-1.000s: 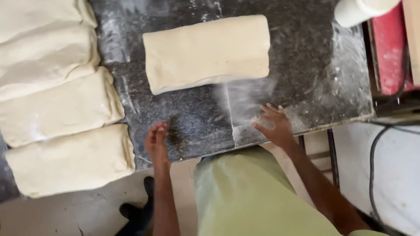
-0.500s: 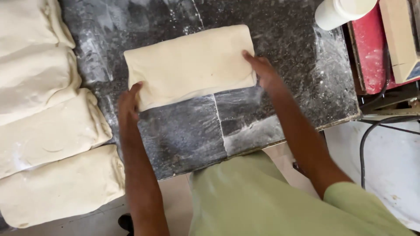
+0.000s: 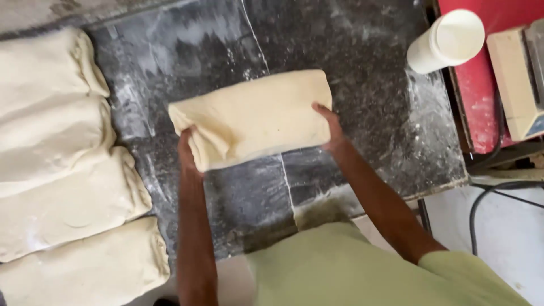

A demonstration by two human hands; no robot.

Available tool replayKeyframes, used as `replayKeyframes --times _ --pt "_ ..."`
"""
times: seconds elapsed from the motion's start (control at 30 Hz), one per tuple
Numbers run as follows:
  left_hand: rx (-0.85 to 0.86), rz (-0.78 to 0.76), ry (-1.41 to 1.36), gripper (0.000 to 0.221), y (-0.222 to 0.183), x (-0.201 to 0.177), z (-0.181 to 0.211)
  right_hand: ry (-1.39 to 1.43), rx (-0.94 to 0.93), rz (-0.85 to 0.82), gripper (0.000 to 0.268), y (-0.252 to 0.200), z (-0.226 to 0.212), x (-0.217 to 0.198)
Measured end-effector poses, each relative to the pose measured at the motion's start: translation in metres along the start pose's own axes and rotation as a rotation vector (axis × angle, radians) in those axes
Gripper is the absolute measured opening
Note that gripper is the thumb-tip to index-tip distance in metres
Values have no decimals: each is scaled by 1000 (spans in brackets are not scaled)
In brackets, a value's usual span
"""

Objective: Rolling and folding large sheets of dough on a workspace in a bakery.

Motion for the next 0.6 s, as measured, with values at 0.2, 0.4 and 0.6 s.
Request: replayKeyframes --times 0.2,0.4,0.6 --pt "-65 -172 -201 65 -74 -17 -19 166 354 223 74 -57 -46 44" --pt "107 -48 181 67 -119 -101 -35 -396 40 133 51 -134 -95 -59" --pt "402 -103 646 75 -111 -80 -31 -1300 -428 487 31 -108 -256 -88"
Point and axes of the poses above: each hand's wrist, its own y-axis towards the middle knuckle, its own x-axis out of the palm, z = x × y, the point moved 1 cm from there along y, towards the middle knuckle, and after that the axes turned 5 degrees about -y, right-handed, at the moved point
